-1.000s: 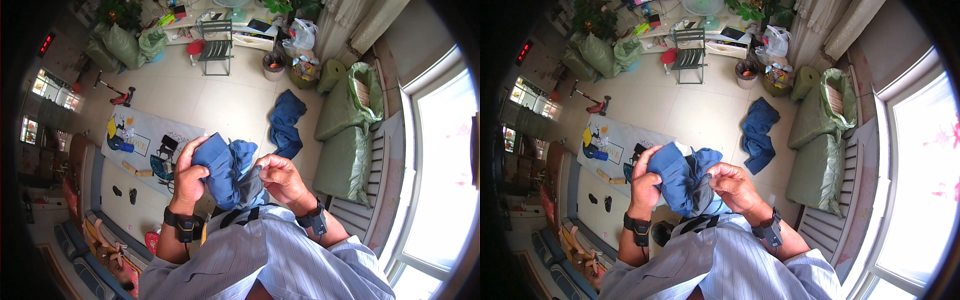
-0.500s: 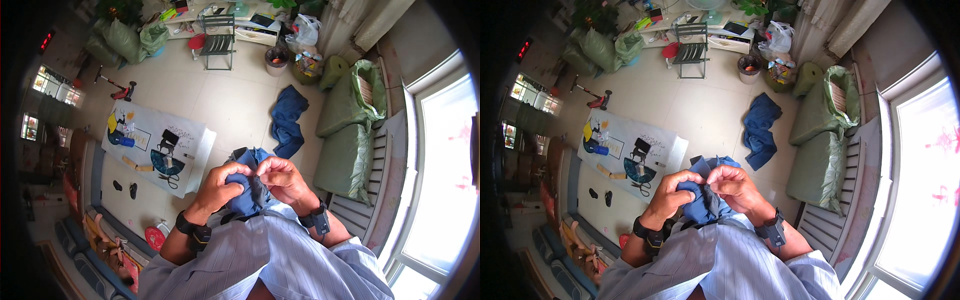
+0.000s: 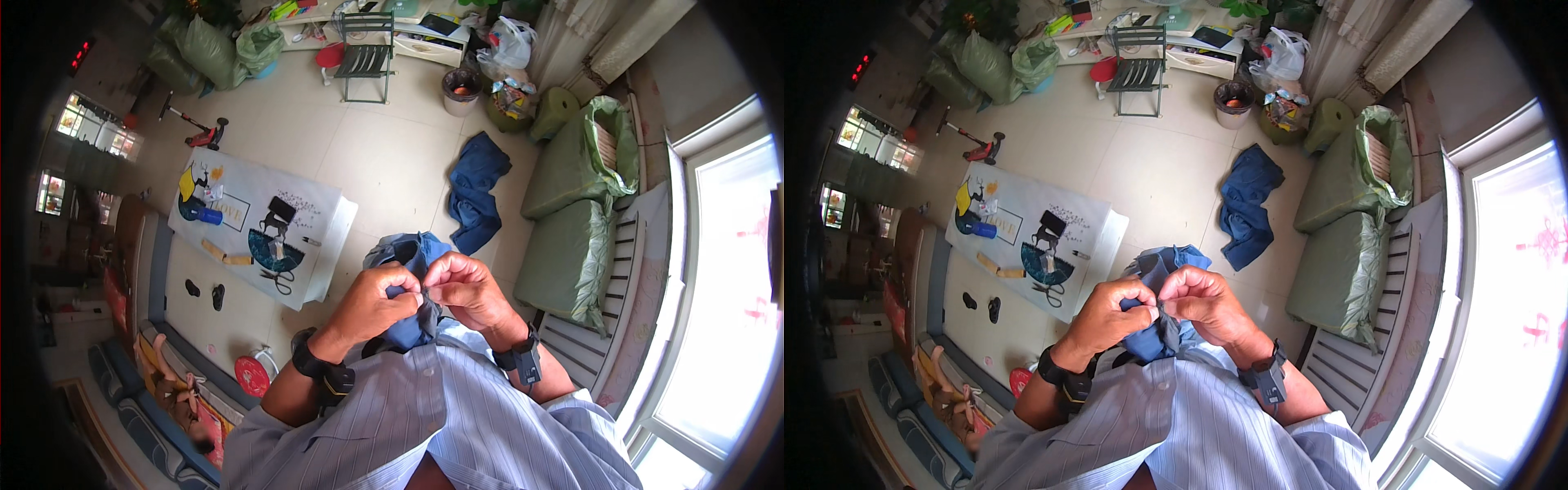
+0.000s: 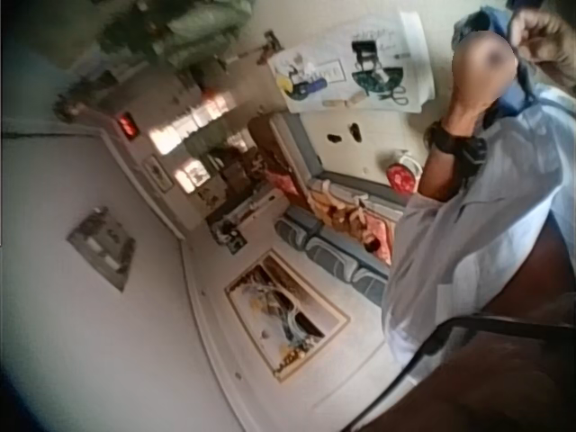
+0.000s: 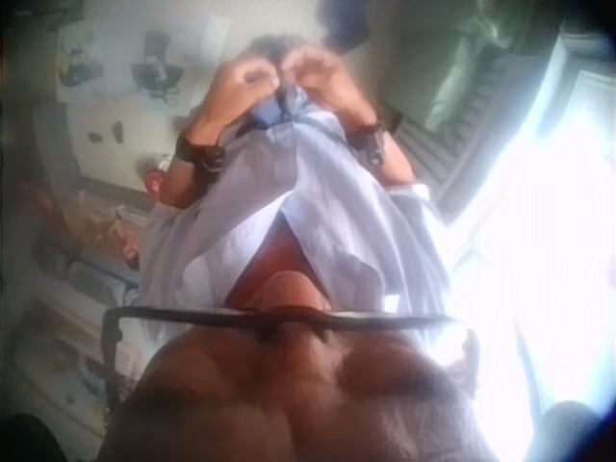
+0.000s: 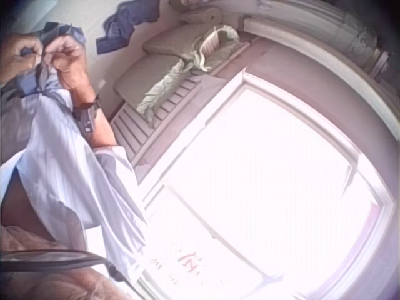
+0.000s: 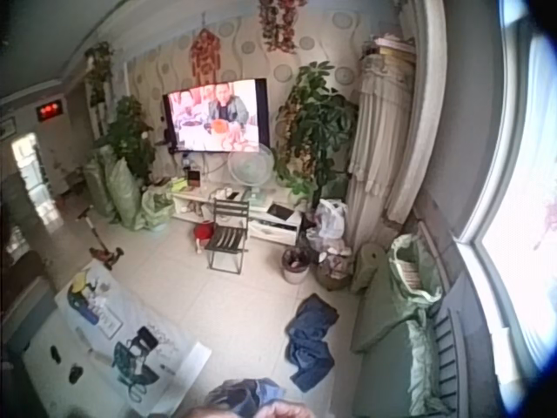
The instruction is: The person inspects a pair of light blue jeans, then uses a small blade to cut threads on the hem and pocket area. After finishing the first pair, the person picks up a second pair of dark blue jeans and begins inspecting the waistband and pockets.
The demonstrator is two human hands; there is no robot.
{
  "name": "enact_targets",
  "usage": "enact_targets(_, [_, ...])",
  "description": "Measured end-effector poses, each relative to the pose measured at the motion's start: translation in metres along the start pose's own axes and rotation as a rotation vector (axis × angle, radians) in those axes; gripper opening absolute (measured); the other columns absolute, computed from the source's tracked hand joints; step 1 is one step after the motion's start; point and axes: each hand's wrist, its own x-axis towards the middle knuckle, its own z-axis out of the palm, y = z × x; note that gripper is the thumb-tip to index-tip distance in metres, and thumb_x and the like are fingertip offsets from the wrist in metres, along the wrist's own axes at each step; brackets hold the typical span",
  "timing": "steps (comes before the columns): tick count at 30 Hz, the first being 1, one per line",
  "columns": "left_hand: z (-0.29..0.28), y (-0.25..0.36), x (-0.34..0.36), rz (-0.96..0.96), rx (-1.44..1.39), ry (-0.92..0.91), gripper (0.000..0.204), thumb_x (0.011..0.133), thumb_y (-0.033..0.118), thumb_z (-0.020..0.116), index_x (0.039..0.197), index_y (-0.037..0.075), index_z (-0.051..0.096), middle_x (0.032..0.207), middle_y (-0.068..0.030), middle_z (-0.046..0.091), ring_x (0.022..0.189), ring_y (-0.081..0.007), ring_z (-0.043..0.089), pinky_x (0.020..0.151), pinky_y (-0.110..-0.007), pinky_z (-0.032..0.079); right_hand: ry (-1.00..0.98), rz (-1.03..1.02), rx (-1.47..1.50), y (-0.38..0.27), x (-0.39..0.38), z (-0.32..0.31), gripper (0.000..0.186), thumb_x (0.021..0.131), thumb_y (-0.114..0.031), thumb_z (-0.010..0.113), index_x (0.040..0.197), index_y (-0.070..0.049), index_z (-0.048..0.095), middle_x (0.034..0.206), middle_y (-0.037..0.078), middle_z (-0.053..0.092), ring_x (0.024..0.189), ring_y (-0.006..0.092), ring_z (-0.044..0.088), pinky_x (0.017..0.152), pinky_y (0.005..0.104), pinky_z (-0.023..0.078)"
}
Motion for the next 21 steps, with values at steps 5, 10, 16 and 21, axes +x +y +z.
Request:
enact_targets(5, [-0.001,-0.01,-0.002,0.025,-0.044,0.001,0.011,0.088,0.007,0.07,0.092,-0.003,0.07,0.089,-0.0059,0.068,0.083,-0.0106,0.063,0.074,-0.027,0.05,-0.031,0.017,0.017,0.002,0.0,-0.001,0.023,0.087,0.014,0.069,0.104,-0.001,0.069,0.099,0.006,0.072,0.086,0.0118,0.066,0.08,0.0255,0.052])
enact_targets(10, [0.0,-0.017,-0.007,-0.025,-0.163,0.056,0.01,0.09,0.007,0.07,0.092,-0.003,0.071,0.089,-0.0025,0.068,0.083,-0.0074,0.062,0.073,-0.026,0.05,-0.023,0.0,0.069,0.006,-0.001,-0.003,0.023,0.086,0.014,0.069,0.104,-0.001,0.069,0.101,0.006,0.071,0.089,0.0121,0.067,0.082,0.0262,0.052])
enact_targets(16, [0.003,-0.009,-0.01,-0.034,-0.153,0.034,0.009,0.089,0.004,0.072,0.094,-0.003,0.07,0.088,-0.0002,0.067,0.083,-0.0059,0.061,0.072,-0.025,0.05,-0.011,0.008,-0.023,0.005,-0.001,0.003,0.024,0.087,0.012,0.069,0.105,-0.003,0.07,0.101,0.003,0.072,0.09,0.01,0.066,0.081,0.0254,0.052])
enact_targets(21, [0.003,-0.017,-0.012,0.01,-0.073,0.016,0.009,0.09,0.005,0.073,0.095,-0.002,0.07,0.09,-0.0008,0.067,0.081,-0.0064,0.06,0.07,-0.026,0.05,-0.033,0.027,-0.112,0.001,-0.002,0.007,0.023,0.088,0.012,0.068,0.104,-0.004,0.07,0.1,0.001,0.072,0.089,0.0083,0.065,0.079,0.0243,0.051])
